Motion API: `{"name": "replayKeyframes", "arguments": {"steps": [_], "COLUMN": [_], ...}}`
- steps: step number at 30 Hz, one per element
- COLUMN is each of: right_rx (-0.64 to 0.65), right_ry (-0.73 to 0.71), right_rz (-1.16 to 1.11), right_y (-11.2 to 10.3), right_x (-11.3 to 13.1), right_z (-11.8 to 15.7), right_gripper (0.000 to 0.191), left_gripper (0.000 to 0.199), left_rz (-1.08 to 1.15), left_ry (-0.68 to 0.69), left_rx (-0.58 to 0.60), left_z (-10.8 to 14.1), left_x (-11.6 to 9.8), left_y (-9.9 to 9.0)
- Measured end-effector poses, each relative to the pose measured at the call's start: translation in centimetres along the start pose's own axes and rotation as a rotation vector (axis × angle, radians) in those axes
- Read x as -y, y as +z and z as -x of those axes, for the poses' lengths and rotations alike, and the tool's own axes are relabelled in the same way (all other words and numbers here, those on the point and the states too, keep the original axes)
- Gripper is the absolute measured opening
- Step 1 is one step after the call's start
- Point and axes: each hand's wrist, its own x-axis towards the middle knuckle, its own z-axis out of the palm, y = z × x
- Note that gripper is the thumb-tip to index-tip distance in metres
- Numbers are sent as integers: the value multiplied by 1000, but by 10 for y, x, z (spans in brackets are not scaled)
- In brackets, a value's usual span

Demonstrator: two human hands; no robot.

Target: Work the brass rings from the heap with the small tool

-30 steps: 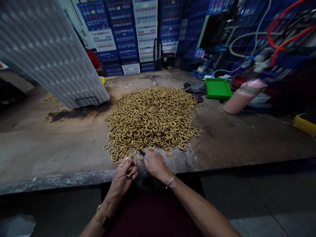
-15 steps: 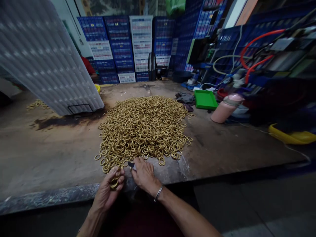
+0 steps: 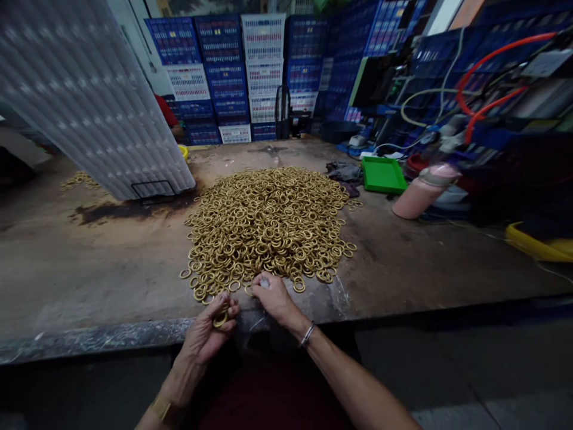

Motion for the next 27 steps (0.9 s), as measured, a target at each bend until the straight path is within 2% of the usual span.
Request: {"name": "replayKeyframes", "arguments": {"steps": [4,7,10,13,16,19,22,27], "right_rx": [119,166,231,306,344,293,211,168], "right_ry": [155,205,238,274,290,267,193,42], "right_rz": [-295,-390,-432,-487,-515,-459,-343,-143], "right_y": [-1,-1,-2,-3,-2,0,2,4], "right_x": [4,5,5,6,6,8,9,4], "right_z": [6,8,9,11,13,15,16,14], "right_gripper": [16,19,19,19,21,27,31,24], "left_gripper": [28,24,30,27,25,23,21,23], "left_rz": [-135,-389,-663,-801,-839,-826,-827,-775], "left_ry": [48,220,389,475,480,443,440,395], "left_rx": [16,-29,-84,-27,29,-5,-36,-26], "left_z": [-1,-2,-1,-3,-5,-6,-6,-4], "left_x": [8,14,17,18,18,18,17,17], "left_y": [6,9,11,12,11,8,6,7]}}
